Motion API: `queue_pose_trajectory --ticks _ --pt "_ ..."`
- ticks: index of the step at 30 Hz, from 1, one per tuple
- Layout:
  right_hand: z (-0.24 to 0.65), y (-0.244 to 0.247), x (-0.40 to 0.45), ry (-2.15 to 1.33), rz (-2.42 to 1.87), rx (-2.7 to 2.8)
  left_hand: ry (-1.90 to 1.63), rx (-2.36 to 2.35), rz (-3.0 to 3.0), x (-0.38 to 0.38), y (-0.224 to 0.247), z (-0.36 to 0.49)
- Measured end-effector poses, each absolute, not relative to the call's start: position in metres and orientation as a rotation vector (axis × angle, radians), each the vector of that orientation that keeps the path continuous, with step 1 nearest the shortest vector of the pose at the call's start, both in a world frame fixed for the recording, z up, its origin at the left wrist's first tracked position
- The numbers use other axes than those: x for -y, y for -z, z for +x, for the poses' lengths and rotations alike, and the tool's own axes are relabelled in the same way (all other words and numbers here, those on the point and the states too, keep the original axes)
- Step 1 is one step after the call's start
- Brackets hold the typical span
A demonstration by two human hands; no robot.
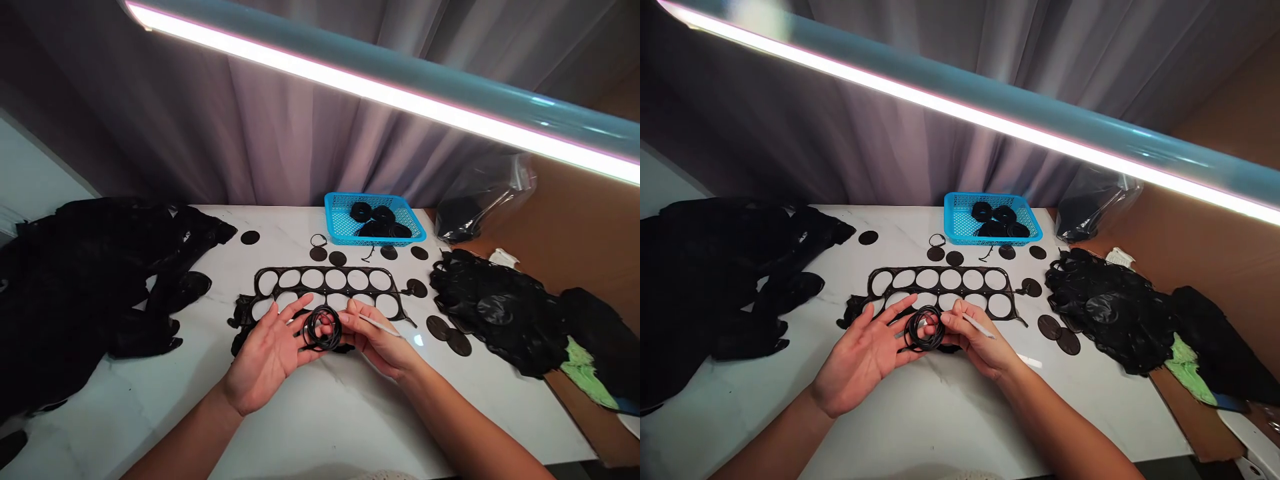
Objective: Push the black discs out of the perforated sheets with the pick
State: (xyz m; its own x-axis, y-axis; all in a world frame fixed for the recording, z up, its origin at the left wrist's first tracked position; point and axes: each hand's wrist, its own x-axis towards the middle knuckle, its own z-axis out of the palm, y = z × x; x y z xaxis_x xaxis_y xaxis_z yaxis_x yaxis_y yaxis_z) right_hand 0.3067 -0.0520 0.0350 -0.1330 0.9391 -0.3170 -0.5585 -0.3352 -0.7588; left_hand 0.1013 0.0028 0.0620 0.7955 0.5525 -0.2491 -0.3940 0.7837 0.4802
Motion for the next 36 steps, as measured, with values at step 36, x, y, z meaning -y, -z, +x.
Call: queue_pose_trajectory --ticks 36 --pt "0.296 -0.037 0.062 -1.288 -1.333 1.084 -0.451 -0.284 0.344 0.009 -0.047 0.109"
